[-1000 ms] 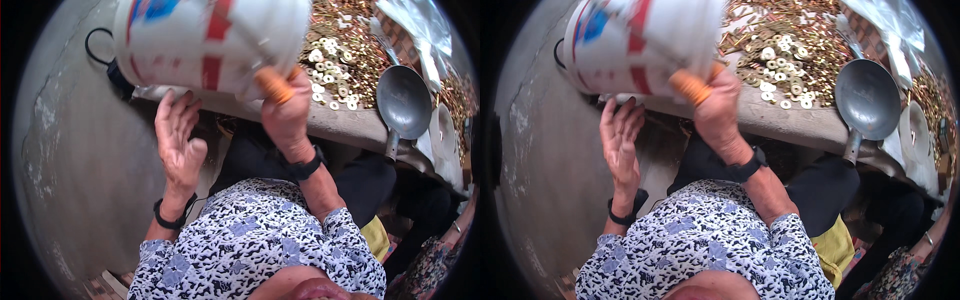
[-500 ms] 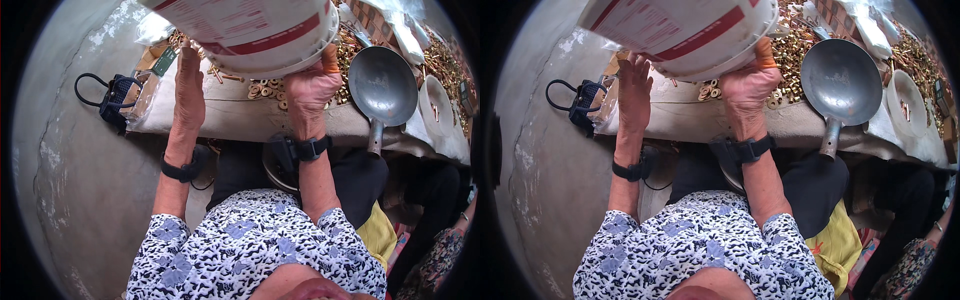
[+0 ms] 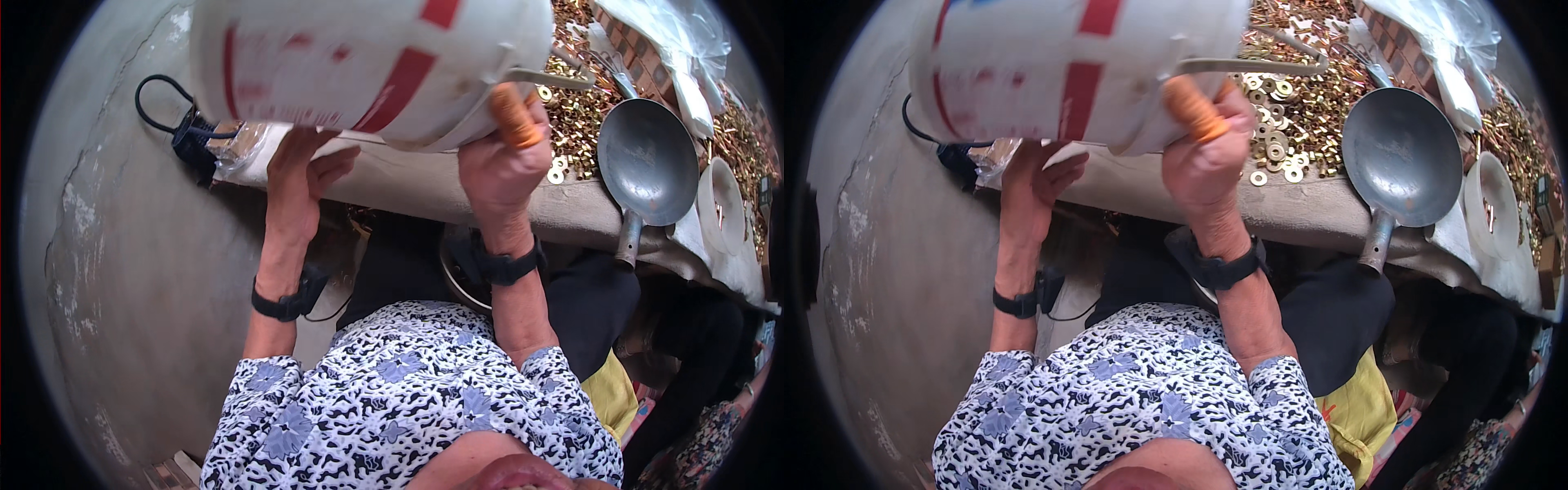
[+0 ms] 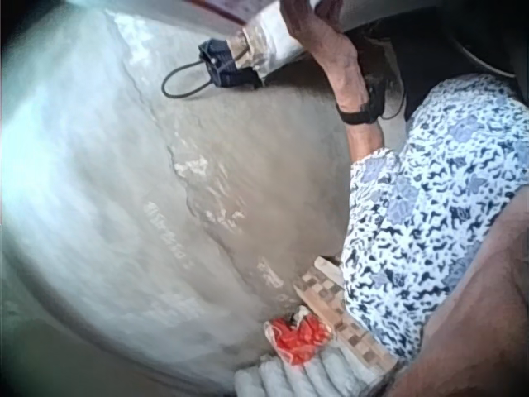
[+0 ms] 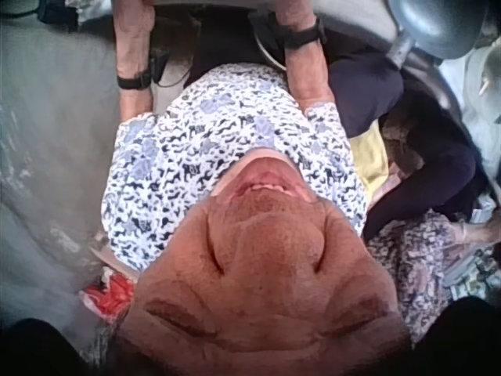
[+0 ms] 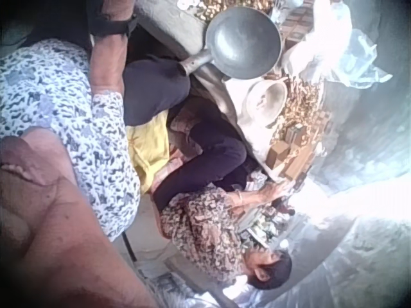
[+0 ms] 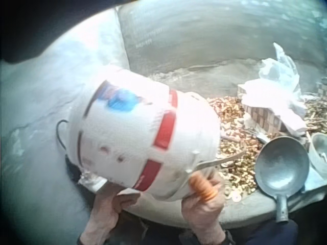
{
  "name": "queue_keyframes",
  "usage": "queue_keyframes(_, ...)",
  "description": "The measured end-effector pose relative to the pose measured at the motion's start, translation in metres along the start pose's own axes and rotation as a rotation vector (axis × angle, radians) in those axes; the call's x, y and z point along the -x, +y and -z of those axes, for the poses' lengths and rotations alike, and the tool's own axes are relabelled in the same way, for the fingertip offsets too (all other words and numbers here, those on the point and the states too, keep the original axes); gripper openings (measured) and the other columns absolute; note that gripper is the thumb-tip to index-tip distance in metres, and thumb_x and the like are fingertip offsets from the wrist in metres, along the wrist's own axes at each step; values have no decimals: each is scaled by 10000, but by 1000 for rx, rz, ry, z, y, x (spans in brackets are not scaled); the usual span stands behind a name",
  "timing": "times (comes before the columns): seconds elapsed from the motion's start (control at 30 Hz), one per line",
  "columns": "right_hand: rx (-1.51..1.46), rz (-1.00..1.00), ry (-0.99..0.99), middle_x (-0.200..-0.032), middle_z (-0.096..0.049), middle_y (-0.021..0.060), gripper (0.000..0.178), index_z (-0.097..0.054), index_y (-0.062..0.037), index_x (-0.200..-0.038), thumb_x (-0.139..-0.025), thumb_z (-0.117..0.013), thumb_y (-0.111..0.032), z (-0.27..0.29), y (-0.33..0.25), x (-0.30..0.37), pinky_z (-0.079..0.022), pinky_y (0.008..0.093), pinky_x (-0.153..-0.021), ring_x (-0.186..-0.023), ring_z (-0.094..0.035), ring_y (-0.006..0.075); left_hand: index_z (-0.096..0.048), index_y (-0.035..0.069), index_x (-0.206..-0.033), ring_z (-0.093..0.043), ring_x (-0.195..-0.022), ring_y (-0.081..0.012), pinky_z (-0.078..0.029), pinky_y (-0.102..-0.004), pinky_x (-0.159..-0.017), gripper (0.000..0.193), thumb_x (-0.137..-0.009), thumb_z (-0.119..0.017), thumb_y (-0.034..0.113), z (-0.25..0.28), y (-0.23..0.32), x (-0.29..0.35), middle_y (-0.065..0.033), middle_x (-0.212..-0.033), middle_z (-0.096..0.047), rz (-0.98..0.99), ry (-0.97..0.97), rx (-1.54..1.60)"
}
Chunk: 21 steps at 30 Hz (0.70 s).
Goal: The person gathers bolts and washers from a table into a bucket and a scoop, then pours nuts from a yellow bag into the scoop. They then pick up a bolt, a washer, and a nut, threading them together by hand before placing the assembly into a bucket.
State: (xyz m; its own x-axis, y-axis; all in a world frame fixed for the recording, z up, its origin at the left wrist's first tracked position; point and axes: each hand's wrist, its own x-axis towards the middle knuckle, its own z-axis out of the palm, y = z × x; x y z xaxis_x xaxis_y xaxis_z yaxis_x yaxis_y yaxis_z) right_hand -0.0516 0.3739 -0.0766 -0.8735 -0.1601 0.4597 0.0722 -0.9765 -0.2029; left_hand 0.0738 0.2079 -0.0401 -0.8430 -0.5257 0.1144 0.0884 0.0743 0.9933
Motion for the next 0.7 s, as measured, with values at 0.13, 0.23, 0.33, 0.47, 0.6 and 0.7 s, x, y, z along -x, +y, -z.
queue_keyframes(0.13,481,102,-435,-845,-650,55,142,-620,-4,-892,-760,-672,-12,-37,21,38,-503,279,-654,-732,-625,165,-518,11,-1143,-651,-907,-220,-542,-287,-701,301,-903,-519,193,29,-17,55,-106,-1043,-614,139,119,-49)
queue_keyframes(0.23,666,159,-790,-661,-552,90,162,-603,-51,-885,-743,-665,-96,-49,50,62,-469,361,-583,-659,-588,269,-544,10,-1139,-603,-856,-97,-504,-223,-676,318,-870,-589,173,47,-48,89,-48,-1025,-615,-24,210,-325)
queue_keyframes(0.33,809,248,-941,-666,-500,73,210,-570,-71,-800,-671,-700,-175,-50,73,97,-421,373,-549,-639,-536,263,-519,10,-1208,-532,-986,-89,-469,-260,-784,391,-872,-585,198,60,-71,111,-54,-1132,-569,10,70,-262)
queue_keyframes(0.47,813,218,-1068,-669,-494,66,220,-524,-66,-734,-643,-698,-165,-47,91,122,-425,371,-562,-638,-529,262,-535,26,-1150,-538,-986,-124,-466,-291,-850,305,-898,-548,197,97,-128,154,-47,-1119,-552,201,206,-25)
queue_keyframes(0.6,921,106,-1260,-665,-505,67,201,-516,-60,-715,-627,-668,-157,-44,100,137,-443,379,-593,-646,-539,259,-530,29,-1138,-560,-965,-135,-490,-285,-832,335,-828,-614,123,83,-105,178,-44,-1070,-565,252,266,108)
queue_keyframes(0.7,1022,71,-1377,-675,-549,80,171,-545,-53,-712,-627,-639,-168,-30,119,145,-457,378,-616,-683,-570,259,-512,34,-1170,-569,-967,-145,-497,-294,-818,403,-797,-645,108,90,-76,178,-56,-1081,-569,587,173,98)
